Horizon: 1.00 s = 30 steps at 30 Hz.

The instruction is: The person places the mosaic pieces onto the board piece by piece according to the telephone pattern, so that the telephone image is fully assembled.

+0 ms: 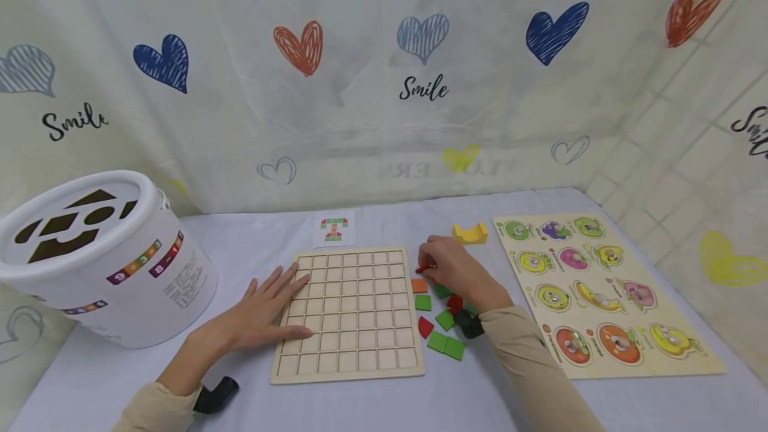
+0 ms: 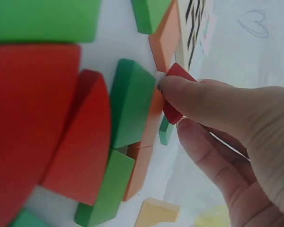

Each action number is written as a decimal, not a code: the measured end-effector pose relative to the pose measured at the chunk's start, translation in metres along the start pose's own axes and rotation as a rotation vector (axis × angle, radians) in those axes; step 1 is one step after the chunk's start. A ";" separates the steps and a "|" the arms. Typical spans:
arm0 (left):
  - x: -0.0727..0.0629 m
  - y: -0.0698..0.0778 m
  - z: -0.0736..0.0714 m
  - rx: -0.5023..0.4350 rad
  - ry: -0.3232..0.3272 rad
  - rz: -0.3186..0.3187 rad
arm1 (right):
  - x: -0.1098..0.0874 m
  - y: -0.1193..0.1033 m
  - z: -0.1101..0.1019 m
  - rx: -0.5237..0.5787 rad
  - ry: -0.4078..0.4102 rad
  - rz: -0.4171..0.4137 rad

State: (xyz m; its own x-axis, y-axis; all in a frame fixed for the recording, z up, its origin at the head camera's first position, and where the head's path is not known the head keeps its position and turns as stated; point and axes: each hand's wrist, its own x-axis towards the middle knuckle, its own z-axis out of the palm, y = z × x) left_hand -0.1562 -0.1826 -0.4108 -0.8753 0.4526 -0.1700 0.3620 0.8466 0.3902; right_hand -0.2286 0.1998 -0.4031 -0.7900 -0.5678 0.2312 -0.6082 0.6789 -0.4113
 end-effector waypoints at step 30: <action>0.001 -0.004 0.003 0.004 0.004 0.001 | -0.003 -0.012 0.001 -0.040 0.116 -0.128</action>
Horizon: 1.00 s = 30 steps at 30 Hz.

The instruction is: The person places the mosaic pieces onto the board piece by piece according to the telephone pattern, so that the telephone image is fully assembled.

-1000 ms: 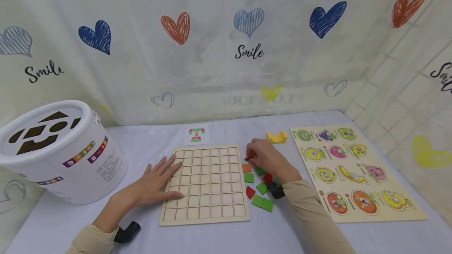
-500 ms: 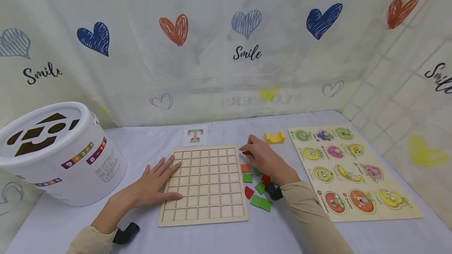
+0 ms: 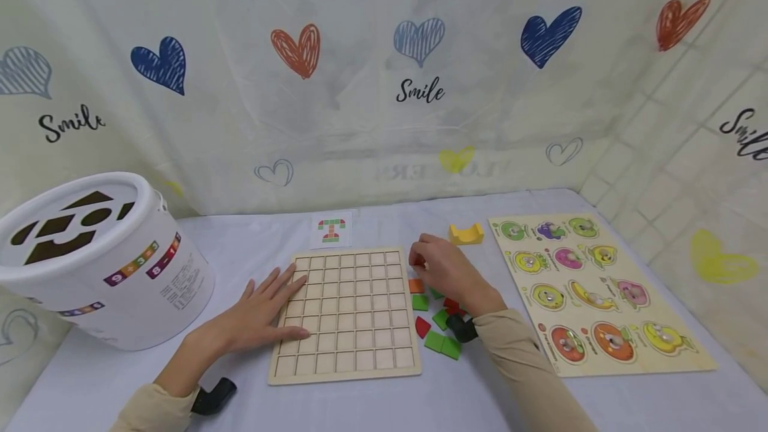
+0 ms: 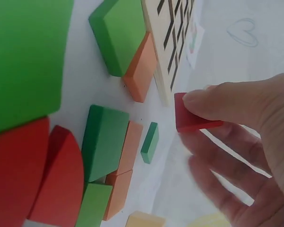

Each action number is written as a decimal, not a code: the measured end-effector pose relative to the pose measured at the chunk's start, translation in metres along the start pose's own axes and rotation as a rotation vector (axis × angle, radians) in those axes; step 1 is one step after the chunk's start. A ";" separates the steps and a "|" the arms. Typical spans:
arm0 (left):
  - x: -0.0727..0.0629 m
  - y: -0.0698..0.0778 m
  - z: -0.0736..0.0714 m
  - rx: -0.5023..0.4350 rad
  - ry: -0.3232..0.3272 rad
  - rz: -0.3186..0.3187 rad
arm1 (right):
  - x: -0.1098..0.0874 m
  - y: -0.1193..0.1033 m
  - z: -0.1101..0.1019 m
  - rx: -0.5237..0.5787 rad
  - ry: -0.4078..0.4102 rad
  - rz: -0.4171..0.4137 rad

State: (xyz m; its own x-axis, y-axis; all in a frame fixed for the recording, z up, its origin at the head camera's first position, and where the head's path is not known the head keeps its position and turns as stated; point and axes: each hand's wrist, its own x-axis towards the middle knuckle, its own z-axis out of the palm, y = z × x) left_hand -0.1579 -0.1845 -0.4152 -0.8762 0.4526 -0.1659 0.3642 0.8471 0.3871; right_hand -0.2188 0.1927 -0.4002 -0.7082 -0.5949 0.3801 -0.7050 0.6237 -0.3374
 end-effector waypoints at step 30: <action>0.000 0.001 -0.001 0.004 -0.006 0.001 | 0.011 -0.012 0.005 0.222 -0.025 0.084</action>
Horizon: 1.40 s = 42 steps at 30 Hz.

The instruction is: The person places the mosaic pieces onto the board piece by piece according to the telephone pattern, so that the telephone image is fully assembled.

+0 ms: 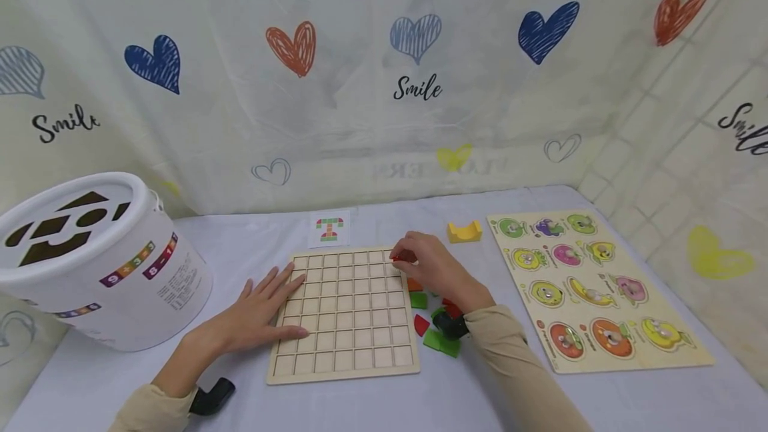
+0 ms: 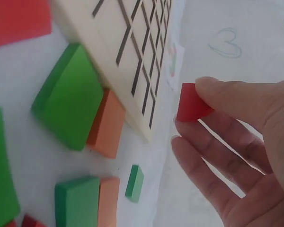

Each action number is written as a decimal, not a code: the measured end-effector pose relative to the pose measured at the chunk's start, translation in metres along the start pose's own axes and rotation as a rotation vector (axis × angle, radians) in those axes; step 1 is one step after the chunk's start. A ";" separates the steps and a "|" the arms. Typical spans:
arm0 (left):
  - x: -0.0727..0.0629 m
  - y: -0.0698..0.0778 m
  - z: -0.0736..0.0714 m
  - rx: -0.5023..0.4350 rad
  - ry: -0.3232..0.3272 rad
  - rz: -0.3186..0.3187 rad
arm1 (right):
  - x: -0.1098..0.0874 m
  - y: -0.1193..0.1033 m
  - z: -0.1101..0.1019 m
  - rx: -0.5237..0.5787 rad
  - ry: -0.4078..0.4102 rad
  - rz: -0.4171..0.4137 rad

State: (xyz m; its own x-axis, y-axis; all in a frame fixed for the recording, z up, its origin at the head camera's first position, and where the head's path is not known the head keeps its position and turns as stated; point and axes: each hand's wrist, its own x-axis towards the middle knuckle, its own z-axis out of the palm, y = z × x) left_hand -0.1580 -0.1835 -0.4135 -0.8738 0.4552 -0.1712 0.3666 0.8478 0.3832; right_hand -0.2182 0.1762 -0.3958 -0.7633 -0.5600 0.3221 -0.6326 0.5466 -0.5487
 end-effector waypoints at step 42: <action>0.000 -0.004 0.003 0.007 0.021 0.015 | 0.030 -0.005 0.027 0.051 -0.125 0.072</action>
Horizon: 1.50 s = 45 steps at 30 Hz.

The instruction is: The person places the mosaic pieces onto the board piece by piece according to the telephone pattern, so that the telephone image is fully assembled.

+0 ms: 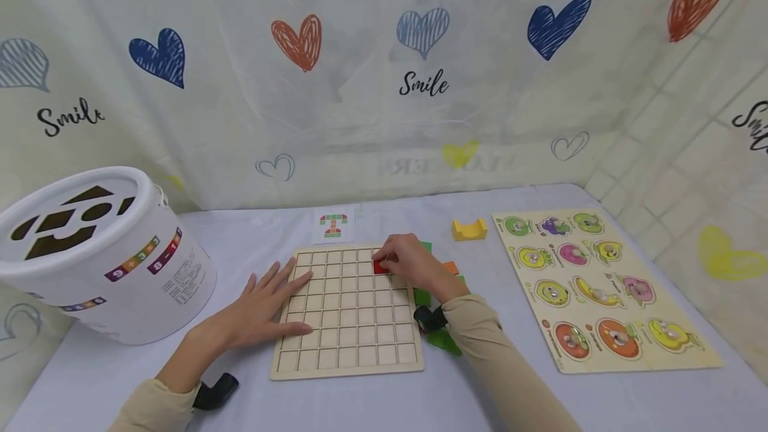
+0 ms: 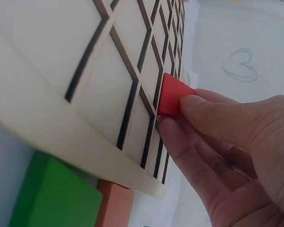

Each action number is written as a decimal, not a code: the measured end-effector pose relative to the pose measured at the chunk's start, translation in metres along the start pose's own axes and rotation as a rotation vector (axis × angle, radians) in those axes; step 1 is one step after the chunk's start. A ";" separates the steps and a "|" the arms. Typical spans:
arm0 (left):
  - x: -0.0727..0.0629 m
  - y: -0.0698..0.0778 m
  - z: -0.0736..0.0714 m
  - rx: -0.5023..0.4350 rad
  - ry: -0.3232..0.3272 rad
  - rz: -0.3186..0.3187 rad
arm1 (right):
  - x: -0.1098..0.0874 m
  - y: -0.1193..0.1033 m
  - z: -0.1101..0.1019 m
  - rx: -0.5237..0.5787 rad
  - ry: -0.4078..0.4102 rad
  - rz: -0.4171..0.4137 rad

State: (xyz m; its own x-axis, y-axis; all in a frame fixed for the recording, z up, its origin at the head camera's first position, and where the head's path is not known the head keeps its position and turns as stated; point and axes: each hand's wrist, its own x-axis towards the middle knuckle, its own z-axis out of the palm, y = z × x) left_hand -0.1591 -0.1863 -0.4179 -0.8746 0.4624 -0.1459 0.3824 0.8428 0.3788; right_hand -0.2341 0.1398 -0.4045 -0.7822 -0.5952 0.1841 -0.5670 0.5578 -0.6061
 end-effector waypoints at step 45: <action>-0.001 0.006 -0.003 -0.014 -0.012 -0.005 | -0.013 -0.001 -0.022 -0.036 -0.012 0.094</action>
State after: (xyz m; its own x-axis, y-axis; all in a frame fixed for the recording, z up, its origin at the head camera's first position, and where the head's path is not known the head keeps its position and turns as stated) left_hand -0.1573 -0.1826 -0.4129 -0.8729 0.4614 -0.1585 0.3738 0.8413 0.3904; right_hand -0.2290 0.1596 -0.3891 -0.8295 -0.5459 0.1181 -0.5001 0.6319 -0.5920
